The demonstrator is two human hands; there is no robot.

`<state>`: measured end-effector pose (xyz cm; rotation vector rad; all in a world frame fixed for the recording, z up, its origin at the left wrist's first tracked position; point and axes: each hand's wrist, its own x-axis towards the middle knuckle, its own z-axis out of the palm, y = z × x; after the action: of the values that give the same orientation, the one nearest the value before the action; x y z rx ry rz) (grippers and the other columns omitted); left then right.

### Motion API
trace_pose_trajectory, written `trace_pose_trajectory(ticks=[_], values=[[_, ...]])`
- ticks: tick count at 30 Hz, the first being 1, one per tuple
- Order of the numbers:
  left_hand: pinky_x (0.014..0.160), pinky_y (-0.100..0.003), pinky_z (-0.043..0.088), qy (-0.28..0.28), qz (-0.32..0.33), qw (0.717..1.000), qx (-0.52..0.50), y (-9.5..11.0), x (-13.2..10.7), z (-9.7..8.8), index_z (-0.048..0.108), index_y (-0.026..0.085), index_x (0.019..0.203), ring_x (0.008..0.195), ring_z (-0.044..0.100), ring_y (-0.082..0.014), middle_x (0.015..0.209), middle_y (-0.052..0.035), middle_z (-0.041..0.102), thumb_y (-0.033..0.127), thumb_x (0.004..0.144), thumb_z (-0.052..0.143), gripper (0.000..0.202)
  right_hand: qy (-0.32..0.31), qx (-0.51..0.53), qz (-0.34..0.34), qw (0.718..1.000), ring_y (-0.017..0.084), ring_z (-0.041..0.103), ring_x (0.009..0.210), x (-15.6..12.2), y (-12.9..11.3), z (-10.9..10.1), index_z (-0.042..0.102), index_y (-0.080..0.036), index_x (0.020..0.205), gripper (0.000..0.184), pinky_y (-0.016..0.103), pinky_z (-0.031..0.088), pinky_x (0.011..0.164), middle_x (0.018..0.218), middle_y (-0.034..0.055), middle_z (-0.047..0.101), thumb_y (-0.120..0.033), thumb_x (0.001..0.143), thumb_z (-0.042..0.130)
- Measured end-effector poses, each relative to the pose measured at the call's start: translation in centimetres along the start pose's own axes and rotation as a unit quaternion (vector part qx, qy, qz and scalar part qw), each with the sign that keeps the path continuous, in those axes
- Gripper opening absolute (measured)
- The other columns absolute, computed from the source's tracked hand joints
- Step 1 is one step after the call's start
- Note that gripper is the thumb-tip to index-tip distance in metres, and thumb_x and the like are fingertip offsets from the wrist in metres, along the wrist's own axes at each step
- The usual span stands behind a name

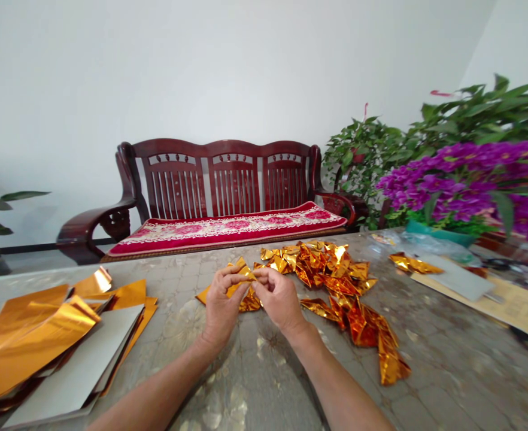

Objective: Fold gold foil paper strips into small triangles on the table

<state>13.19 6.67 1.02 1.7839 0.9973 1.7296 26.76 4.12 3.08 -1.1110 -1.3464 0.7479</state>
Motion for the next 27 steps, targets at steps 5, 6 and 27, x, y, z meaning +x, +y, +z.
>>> trace_pose_trajectory(ticks=[5, 6, 27], values=[[0.098, -0.042, 0.046, 0.005, 0.024, 1.0, 0.007, -0.16, -0.08, 0.02, 0.072, 0.023, 0.087, 0.105, 0.06, -0.0211, 0.106, -0.0054, 0.064, 0.017, 0.083, 0.067, 0.008, 0.005, 0.071, 0.077, 0.994, 0.015, 0.065, 0.063, 0.25, -0.42, 0.08, 0.064, -0.017, 0.093, 0.029, 0.027, 0.053, 0.061, 0.075, 0.0026, 0.071, -0.034, 0.07, 0.073], [0.097, -0.042, 0.046, 0.007, 0.026, 1.0, 0.009, -0.15, -0.08, 0.02, 0.072, 0.022, 0.087, 0.105, 0.061, -0.021, 0.106, -0.0054, 0.064, 0.016, 0.082, 0.068, 0.008, 0.005, 0.082, 0.087, 0.993, 0.015, 0.064, 0.062, 0.27, -0.54, 0.07, 0.064, -0.018, 0.091, 0.029, 0.027, 0.052, 0.061, 0.073, 0.0016, 0.07, -0.034, 0.069, 0.074], [0.082, -0.033, 0.054, 0.045, -0.14, 0.984, -0.101, -0.08, -0.22, 0.62, 0.049, 0.021, 0.127, 0.088, 0.065, -0.0163, 0.121, -0.0085, 0.058, 0.019, 0.072, 0.073, 0.06, 0.01, 0.081, 0.081, 0.993, 0.011, 0.052, 0.057, 0.17, -0.78, -0.03, 0.062, -0.018, 0.074, 0.021, 0.024, 0.042, 0.056, 0.064, -0.0037, 0.059, -0.036, 0.071, 0.072]])
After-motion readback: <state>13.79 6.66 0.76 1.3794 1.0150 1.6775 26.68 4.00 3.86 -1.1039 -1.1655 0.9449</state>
